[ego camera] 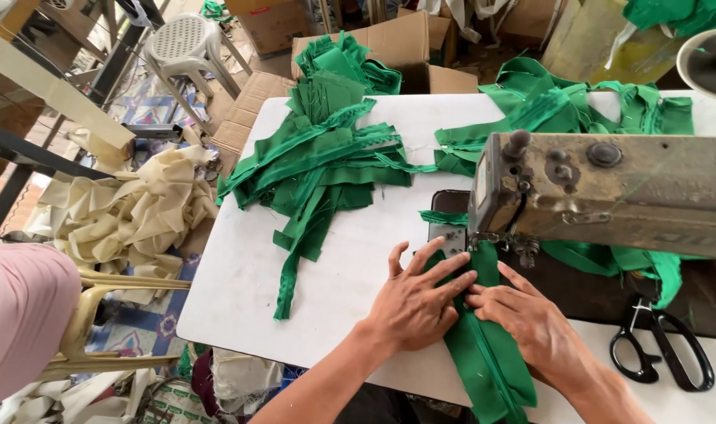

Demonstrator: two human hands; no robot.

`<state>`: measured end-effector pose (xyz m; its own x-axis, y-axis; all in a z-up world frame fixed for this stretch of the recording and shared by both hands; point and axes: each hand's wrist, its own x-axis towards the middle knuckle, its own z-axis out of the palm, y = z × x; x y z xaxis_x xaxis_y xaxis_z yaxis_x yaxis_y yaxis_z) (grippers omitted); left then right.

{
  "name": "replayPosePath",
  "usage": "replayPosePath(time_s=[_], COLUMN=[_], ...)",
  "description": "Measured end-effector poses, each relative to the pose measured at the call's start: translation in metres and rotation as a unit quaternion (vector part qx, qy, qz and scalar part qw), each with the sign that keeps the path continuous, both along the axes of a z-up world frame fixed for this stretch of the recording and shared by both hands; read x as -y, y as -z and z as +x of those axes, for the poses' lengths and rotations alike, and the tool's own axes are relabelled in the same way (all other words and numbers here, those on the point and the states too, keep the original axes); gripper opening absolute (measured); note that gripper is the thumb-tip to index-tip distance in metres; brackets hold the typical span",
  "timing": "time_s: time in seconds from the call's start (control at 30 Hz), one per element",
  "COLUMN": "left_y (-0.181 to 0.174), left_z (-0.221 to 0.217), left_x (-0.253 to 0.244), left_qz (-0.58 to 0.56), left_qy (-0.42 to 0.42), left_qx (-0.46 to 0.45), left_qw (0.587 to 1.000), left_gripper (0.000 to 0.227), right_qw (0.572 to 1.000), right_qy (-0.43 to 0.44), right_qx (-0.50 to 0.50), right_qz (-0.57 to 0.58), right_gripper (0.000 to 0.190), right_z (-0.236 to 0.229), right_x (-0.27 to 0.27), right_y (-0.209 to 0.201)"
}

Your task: Sewing green fabric strips using an industrial sewing machine and trimming them with scissors in a factory setting.

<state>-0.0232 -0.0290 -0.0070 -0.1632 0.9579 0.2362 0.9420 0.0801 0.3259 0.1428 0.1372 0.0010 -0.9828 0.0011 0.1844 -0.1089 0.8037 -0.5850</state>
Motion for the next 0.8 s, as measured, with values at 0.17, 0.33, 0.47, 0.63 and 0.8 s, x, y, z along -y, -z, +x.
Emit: replayPosePath(time_s=[0.17, 0.33, 0.47, 0.63, 0.8], left_y=[-0.001, 0.006, 0.004, 0.017, -0.034], left_z=[0.001, -0.006, -0.009, 0.019, 0.086], left_x=[0.001, -0.004, -0.014, 0.002, 0.045], left_qz=[0.009, 0.008, -0.005, 0.042, 0.145], left_qy=[-0.005, -0.016, -0.035, -0.109, -0.152], left_qx=[-0.011, -0.014, -0.011, 0.037, 0.266], left_qw=[1.000, 1.000, 0.999, 0.992, 0.941], left_gripper=[0.053, 0.052, 0.052, 0.054, 0.036], right_qw=[0.999, 0.998, 0.998, 0.983, 0.982], right_qy=[-0.006, -0.009, 0.002, 0.043, 0.093], right_qx=[-0.028, -0.045, -0.050, -0.176, -0.165], right_qz=[0.017, -0.052, 0.037, 0.025, 0.006], right_gripper=[0.041, 0.050, 0.038, 0.027, 0.033], right_z=[-0.001, -0.006, -0.011, -0.004, 0.021], right_x=[0.000, -0.007, -0.013, 0.000, 0.023], right_y=[-0.005, 0.003, 0.006, 0.025, 0.008])
